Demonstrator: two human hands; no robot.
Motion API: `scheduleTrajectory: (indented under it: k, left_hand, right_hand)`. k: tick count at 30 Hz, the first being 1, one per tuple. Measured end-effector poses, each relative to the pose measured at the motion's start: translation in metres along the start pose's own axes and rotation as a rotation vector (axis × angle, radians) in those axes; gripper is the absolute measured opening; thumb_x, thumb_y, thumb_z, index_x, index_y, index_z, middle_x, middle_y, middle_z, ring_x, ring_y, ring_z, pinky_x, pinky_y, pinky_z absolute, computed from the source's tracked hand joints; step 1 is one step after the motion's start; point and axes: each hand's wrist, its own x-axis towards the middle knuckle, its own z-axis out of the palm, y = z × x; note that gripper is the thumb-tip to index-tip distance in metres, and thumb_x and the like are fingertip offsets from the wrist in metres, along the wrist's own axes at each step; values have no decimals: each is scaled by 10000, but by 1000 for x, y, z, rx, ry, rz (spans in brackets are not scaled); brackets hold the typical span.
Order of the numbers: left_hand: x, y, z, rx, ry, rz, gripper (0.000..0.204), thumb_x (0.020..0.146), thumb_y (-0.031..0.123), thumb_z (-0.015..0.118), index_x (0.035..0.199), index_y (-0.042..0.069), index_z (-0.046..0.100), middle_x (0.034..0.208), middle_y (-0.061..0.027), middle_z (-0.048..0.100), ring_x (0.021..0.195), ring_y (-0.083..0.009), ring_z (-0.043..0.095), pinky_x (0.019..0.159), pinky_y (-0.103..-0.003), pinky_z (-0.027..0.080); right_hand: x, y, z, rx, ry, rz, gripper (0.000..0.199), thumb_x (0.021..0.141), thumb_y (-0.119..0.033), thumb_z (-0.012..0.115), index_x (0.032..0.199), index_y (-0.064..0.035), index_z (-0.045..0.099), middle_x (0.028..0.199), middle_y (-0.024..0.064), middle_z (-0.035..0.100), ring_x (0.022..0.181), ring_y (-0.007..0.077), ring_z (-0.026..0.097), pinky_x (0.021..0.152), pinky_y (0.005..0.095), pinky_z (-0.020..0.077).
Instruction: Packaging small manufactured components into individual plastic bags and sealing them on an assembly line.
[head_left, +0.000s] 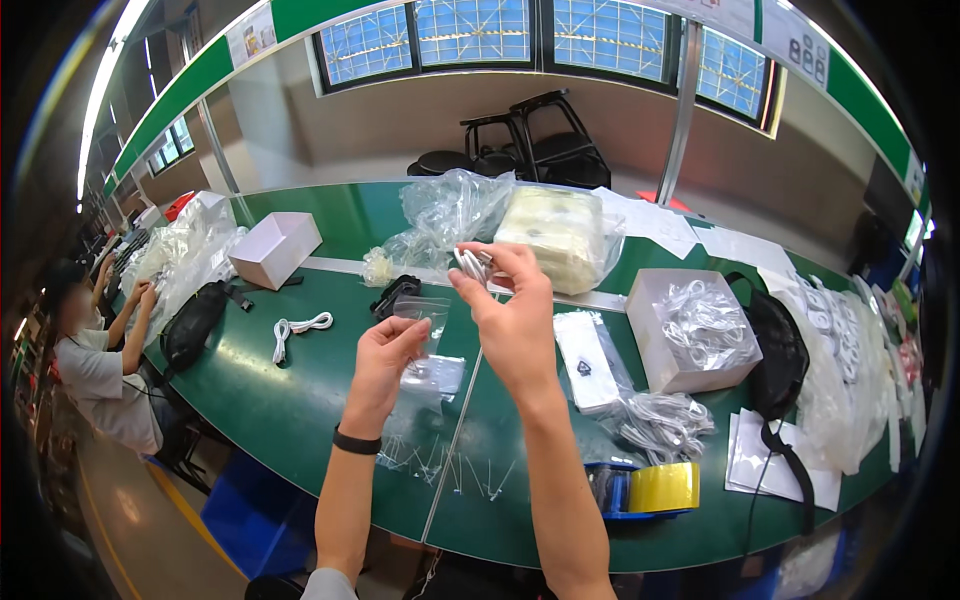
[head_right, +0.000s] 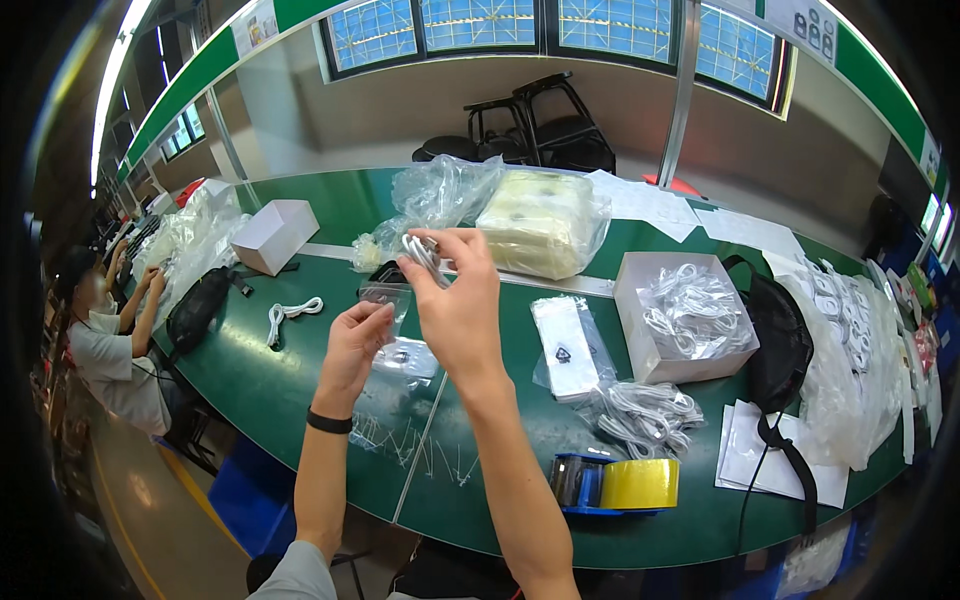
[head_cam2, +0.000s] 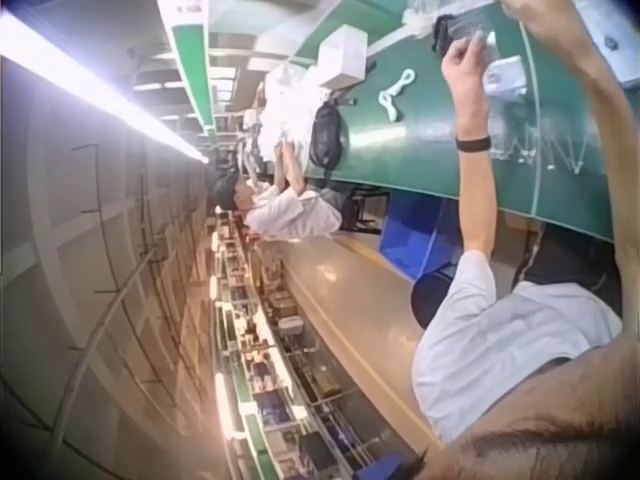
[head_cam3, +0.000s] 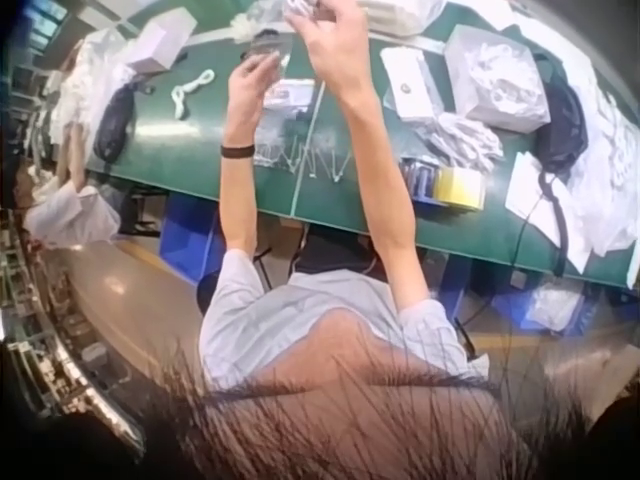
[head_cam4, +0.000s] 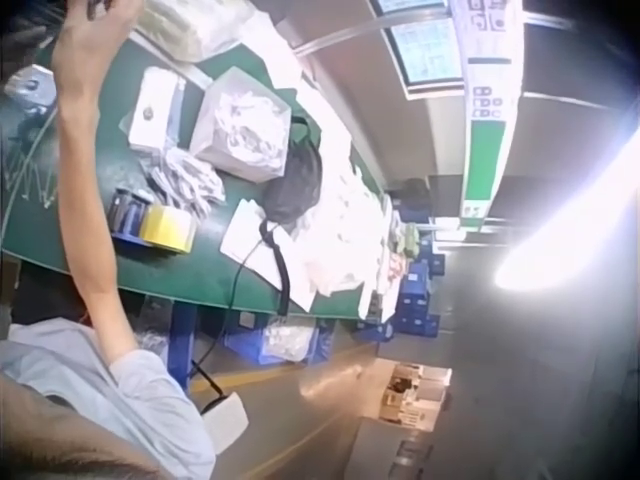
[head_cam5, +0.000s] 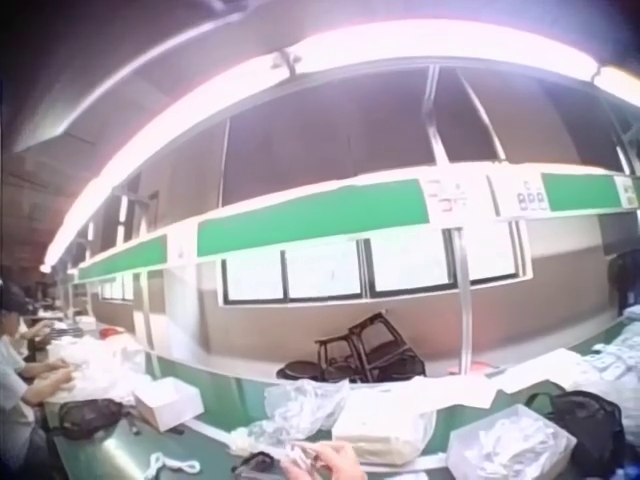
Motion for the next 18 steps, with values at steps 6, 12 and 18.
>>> scheduleTrajectory:
  k: [6,12,18]
  left_hand:
    - [-10,4,13,483,103,266,127,907,93,753,844,-18,752,774,-23,720,584,-42,537,566,-197,434]
    - [-18,6,19,579,28,308,82,901,65,739,888,-1,785,776,-19,734,596,-31,543,549,-184,409]
    - [-18,4,20,735,-10,532,42,865,-4,729,864,-14,770,760,-30,712,597,-26,519,543,-179,372]
  right_hand:
    - [3,11,-7,104,148,154,280,902,-77,750,1144,47,682,930,30,675,801,61,608,674,225,481]
    - [6,15,-8,121,342,101,273,925,-107,747,1126,66,680,897,29,700,786,66,611,713,220,476]
    - [7,13,-12,190,201,128,269,926,-128,755,1113,54,692,907,18,699,812,63,606,738,213,469]
